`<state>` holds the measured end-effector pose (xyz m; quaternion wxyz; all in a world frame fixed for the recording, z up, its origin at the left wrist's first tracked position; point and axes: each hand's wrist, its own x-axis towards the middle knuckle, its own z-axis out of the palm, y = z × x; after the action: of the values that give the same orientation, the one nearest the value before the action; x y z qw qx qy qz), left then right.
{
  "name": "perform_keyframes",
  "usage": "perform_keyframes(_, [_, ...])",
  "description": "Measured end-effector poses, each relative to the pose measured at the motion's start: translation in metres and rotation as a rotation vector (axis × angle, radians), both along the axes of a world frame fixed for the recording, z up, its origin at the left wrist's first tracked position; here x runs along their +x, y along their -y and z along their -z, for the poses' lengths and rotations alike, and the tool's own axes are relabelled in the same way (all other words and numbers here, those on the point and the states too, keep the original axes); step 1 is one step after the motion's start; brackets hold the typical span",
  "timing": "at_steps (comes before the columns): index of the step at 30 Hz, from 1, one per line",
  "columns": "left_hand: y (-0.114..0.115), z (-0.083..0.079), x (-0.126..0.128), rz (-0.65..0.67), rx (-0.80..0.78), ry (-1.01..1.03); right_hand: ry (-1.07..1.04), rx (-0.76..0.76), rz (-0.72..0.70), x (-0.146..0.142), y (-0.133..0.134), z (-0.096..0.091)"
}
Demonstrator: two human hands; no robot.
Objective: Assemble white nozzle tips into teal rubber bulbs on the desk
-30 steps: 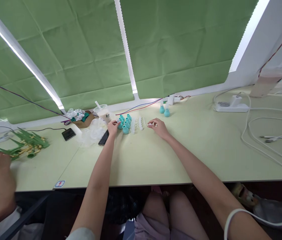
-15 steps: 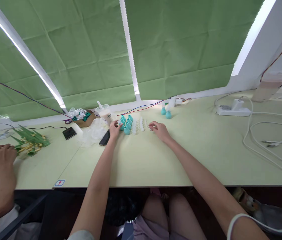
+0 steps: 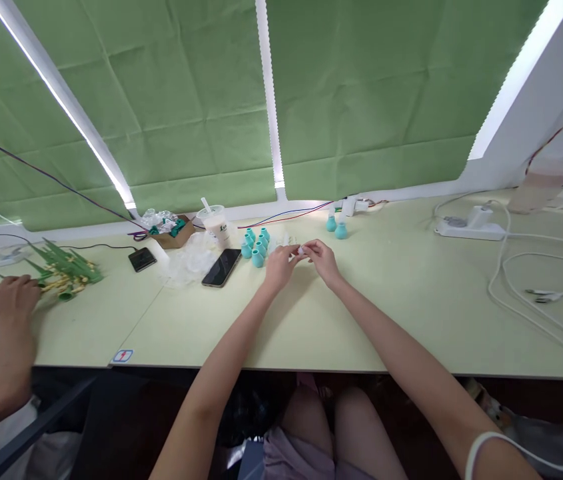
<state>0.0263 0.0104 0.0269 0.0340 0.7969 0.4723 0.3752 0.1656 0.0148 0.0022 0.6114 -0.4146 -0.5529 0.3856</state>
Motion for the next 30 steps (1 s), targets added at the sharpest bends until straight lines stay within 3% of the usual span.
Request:
perform_keyframes(3, [0.003, 0.013, 0.011, -0.048, -0.014, 0.101, 0.005, 0.014, 0.040, -0.003, 0.002, 0.001])
perform_keyframes(12, [0.003, 0.028, -0.002, -0.088, 0.089, 0.101, 0.168, 0.100, 0.196, -0.014, 0.013, 0.003])
perform_keyframes(18, [0.005, 0.028, 0.001, -0.133, 0.069, 0.101, 0.181, 0.150, 0.222, -0.016, 0.021, -0.002])
perform_keyframes(30, [0.011, 0.025, -0.001, -0.145, 0.010, 0.133, 0.044, -0.015, 0.163, -0.013, 0.014, 0.001])
